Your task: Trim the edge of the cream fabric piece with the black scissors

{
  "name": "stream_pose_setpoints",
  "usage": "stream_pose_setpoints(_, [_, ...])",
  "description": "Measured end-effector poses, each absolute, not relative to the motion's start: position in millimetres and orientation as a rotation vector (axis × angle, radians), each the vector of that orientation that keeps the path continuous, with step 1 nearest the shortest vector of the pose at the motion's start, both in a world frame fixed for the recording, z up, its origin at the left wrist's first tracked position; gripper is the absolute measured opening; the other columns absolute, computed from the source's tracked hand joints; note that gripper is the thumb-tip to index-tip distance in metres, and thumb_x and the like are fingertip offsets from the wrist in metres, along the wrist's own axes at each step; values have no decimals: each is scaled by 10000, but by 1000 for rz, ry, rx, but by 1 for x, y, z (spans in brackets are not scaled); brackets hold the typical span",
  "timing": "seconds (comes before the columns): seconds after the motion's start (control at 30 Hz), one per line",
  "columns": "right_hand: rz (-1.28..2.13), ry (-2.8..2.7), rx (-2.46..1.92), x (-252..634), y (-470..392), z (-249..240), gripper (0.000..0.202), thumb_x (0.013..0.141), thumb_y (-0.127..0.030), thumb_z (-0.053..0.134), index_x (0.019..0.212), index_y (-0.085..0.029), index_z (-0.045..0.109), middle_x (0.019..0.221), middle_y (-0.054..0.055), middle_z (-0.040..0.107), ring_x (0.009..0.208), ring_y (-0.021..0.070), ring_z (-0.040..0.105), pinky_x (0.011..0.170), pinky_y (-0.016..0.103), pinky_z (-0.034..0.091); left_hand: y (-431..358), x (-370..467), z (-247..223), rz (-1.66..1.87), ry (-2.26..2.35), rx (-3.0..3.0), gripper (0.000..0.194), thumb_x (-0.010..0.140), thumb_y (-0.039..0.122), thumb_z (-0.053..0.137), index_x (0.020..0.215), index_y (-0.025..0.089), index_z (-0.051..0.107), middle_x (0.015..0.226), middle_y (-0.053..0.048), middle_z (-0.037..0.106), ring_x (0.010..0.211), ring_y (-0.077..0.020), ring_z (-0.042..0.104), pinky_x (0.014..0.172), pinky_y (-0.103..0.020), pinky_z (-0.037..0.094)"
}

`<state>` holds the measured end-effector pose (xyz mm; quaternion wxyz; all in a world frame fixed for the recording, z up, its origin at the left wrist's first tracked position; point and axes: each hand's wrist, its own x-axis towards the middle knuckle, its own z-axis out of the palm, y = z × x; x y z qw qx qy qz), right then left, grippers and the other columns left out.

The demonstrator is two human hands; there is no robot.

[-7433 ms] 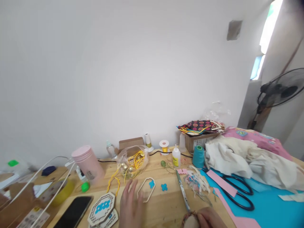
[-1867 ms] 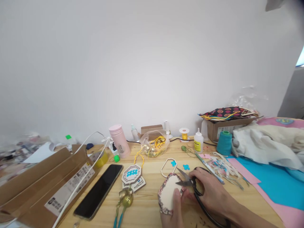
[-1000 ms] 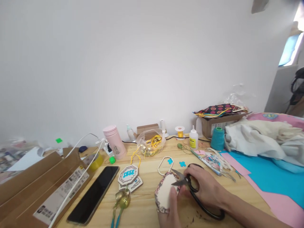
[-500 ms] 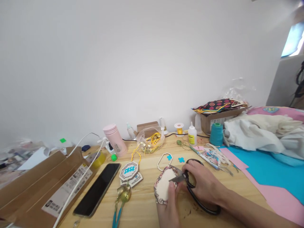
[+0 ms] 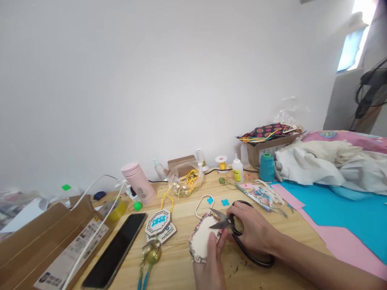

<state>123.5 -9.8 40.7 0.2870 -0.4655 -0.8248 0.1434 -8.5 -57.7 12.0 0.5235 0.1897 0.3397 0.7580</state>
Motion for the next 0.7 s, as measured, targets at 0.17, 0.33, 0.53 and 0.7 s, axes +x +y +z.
stream_pose_setpoints(0.17, [366, -2203, -1264, 124, -10, 42, 219, 641, -292, 631, 818, -190, 552, 808, 48, 538, 762, 208, 494, 636, 281, 375, -59, -10, 8, 1778, 827, 455, 522, 639, 232, 698, 1122, 177, 508, 1010, -98, 668, 802, -254, 668, 749, -355, 549])
stream_pose_setpoints(0.33, [359, -2206, -1273, 125, -9, 42, 230, 633, -297, 643, 815, -184, 559, 808, 51, 542, 755, 206, 494, 634, 281, 373, -57, -12, 7, 1768, 828, 444, 552, 633, 210, 701, 1144, 194, 495, 1007, -90, 670, 800, -250, 669, 751, -345, 547])
stream_pose_setpoints(0.53, [359, -2193, -1286, 127, -8, 39, 257, 624, -303, 652, 831, -185, 557, 823, 53, 544, 767, 211, 497, 639, 285, 371, -57, -9, 16, 1783, 803, 402, 560, 633, 177, 702, 1146, 216, 482, 992, -58, 675, 797, -237, 671, 740, -317, 555])
stream_pose_setpoints(0.7, [375, -2185, -1279, 126, -7, 38, 250, 608, -278, 653, 819, -187, 552, 809, 43, 552, 760, 203, 504, 641, 277, 376, -57, -4, 21, 1798, 805, 440, 507, 658, 174, 681, 1129, 224, 501, 1021, -63, 666, 783, -219, 675, 729, -306, 557])
